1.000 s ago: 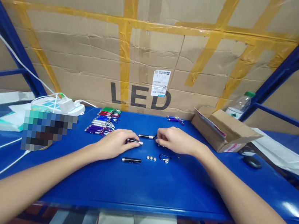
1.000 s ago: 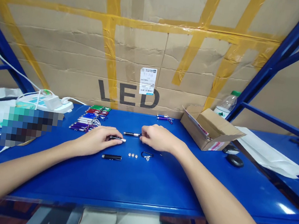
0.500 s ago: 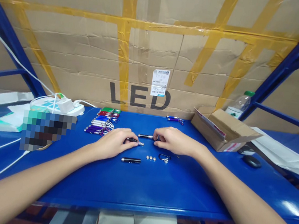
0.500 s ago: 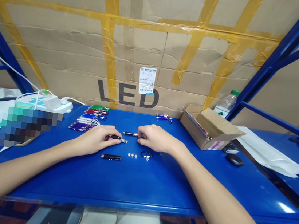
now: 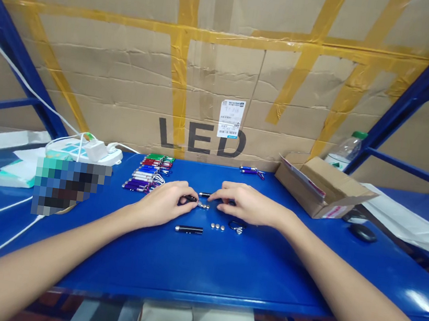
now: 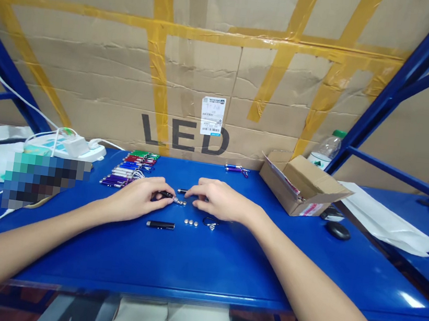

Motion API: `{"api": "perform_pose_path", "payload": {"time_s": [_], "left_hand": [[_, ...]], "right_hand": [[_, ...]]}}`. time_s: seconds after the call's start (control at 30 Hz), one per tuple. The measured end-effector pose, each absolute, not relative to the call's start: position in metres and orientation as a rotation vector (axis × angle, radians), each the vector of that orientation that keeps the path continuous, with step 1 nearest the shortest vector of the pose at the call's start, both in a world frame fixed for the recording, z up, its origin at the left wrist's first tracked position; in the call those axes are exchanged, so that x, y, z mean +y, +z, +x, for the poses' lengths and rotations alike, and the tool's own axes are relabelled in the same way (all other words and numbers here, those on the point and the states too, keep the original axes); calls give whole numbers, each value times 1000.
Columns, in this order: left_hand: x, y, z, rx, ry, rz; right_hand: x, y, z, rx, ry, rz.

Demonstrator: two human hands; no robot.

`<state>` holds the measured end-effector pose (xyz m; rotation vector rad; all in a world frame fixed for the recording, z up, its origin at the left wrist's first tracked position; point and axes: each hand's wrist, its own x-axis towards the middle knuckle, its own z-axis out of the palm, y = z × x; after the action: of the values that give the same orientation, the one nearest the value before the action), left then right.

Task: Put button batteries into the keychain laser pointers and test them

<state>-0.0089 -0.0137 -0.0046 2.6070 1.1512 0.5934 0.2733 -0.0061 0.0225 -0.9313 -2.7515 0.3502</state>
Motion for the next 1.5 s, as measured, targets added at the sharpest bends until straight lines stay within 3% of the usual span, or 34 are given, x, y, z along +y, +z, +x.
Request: {"api": "perform_pose_path", "payload": {"time_s": [0.63,1.23,1.5], "left_hand": [[-13,-3,-9,1260,574,2637],[-9,-11,-13,1190,695,2678],[-8,-10,-14,1197,631,2683]], "right_hand": [[-13,24,264,-2804,420,-866],[-4,21,271,-2668,120,-1128],[-1,21,271,-2496,-29,-1453]]}}
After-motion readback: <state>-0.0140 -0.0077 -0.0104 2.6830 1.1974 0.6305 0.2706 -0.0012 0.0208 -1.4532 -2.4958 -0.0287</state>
